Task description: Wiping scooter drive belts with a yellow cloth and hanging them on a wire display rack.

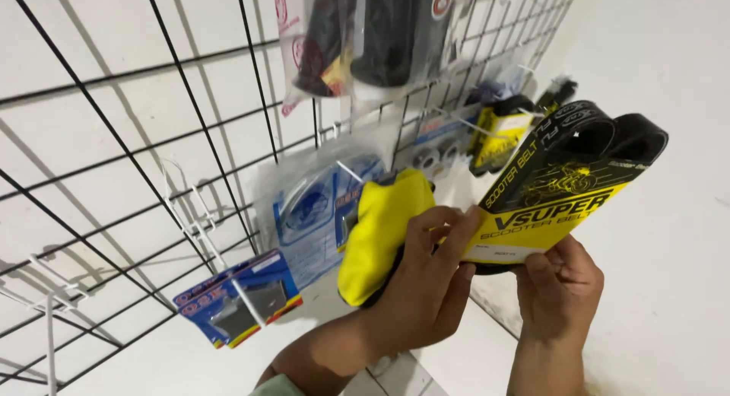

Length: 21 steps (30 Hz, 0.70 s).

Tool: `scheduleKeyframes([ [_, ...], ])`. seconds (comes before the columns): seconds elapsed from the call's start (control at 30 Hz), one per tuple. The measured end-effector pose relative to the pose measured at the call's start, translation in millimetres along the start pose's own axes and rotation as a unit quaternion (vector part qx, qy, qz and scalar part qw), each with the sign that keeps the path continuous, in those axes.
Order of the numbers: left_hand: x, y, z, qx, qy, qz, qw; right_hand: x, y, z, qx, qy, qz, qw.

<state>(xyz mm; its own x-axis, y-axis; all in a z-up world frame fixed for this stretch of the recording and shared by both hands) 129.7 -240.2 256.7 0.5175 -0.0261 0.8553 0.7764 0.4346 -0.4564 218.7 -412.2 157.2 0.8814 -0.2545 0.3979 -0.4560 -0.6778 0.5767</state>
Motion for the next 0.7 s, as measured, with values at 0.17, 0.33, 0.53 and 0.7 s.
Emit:
scheduleKeyframes([
  [0.17,16,10,-15,0.023,-0.023,0.012,0.999,33,-17,-3,-0.018,-0.012,-0.042,0.999],
  [0.33,27,15,-31,0.079,-0.040,-0.008,0.996,78,-46,9,0.034,0.034,-0.063,0.997],
  [0.53,47,20,-70,0.166,-0.026,0.015,0.986,138,-63,16,0.028,0.085,-0.086,0.992],
  [0.7,75,23,-124,0.221,-0.054,0.011,0.974,201,-51,13,0.029,0.154,-0.107,0.982],
])
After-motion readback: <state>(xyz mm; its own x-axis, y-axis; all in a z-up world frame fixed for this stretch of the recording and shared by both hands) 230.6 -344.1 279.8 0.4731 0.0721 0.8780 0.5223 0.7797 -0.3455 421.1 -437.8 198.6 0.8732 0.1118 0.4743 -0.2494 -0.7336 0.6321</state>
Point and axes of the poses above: each hand's wrist, its own x-axis towards the middle knuckle, its own z-axis out of the back of the hand, y = z × x, the point moved 4 cm from there along x, towards the middle knuckle, and after that the axes turned 13 degrees about -y, right-handed, at the moved point
